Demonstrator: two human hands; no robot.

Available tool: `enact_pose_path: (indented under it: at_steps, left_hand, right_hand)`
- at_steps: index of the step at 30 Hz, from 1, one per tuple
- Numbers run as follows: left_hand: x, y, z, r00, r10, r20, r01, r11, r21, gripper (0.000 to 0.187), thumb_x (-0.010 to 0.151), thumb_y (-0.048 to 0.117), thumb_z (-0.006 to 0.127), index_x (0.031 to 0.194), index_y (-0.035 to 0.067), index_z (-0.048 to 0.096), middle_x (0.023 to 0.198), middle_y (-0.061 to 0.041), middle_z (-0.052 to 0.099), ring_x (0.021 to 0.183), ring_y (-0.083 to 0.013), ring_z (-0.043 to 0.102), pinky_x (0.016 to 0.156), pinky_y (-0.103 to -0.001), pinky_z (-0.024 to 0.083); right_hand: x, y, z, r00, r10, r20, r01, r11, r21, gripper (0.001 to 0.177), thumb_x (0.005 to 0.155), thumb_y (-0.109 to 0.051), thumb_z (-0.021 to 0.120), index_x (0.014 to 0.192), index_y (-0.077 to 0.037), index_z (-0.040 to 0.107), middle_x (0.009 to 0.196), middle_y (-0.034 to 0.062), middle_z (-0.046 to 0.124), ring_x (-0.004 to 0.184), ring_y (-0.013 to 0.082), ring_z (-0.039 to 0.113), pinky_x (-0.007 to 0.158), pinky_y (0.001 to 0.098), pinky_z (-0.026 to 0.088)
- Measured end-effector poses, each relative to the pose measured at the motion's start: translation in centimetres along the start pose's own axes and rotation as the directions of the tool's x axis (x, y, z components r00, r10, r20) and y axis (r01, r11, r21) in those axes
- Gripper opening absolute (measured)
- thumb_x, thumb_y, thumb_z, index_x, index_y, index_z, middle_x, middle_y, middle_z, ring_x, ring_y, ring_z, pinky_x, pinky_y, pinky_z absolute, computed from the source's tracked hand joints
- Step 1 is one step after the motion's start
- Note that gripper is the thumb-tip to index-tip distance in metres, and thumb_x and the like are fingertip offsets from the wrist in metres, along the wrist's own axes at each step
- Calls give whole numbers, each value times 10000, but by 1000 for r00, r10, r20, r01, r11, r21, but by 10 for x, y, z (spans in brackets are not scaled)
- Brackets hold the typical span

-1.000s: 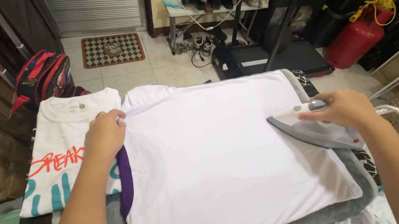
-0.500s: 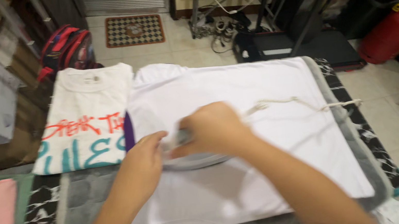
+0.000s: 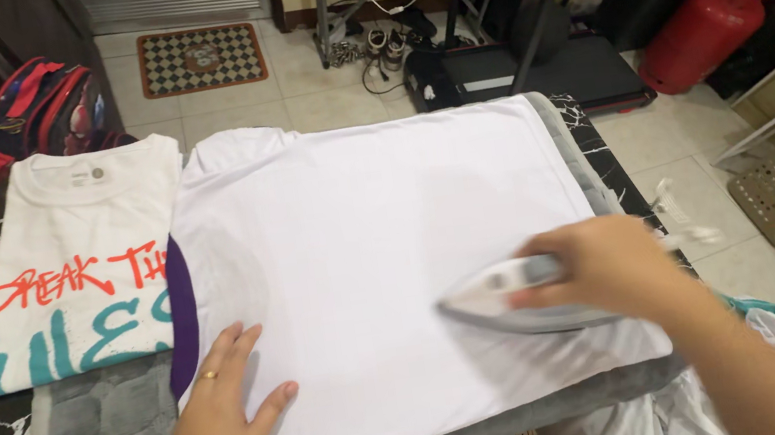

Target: The person irons a white shirt with purple trim using a hand iron on a gray mat, then folds the shirt and places it on top of a stack of folded items.

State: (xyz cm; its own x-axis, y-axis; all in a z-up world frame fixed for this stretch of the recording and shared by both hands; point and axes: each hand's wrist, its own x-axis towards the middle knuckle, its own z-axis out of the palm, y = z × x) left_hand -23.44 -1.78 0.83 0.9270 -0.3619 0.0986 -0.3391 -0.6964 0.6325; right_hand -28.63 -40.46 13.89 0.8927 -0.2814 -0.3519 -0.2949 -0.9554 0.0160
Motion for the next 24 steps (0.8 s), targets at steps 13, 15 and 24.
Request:
enact_pose_path:
  at_steps: [13,15,24]
  left_hand:
    - [2,1,-2,974,-185,132,210,955,-210,691,850,473,731,1459,178,590,1499,-91,603,1330,-222,614,722,-373,609]
    - [8,10,-1,953,-221,207,271,926,-262,644,860,464,705,1433,190,602,1422,-60,651,1304,-197,617,842,-363,567]
    - [28,-3,13,917,-73,393,331,689,-644,466,970,309,537,1353,75,662,1265,-102,771,1202,-195,699,1036,-337,505]
  right_hand:
    - [-12,29,8,894,-411,-177,431,897,97,650,540,-649,861,1022,-215,827,781,27,778,591,215,739,580,333,569]
    - [-13,-12,13,776,-567,-276,610,786,100,580,607,-648,831,940,-173,832,753,50,776,630,244,732,600,360,558]
    - [-36,-168,30,662,-738,-130,748,662,51,617,845,-707,653,1037,-124,718,683,101,697,618,309,689,581,436,533]
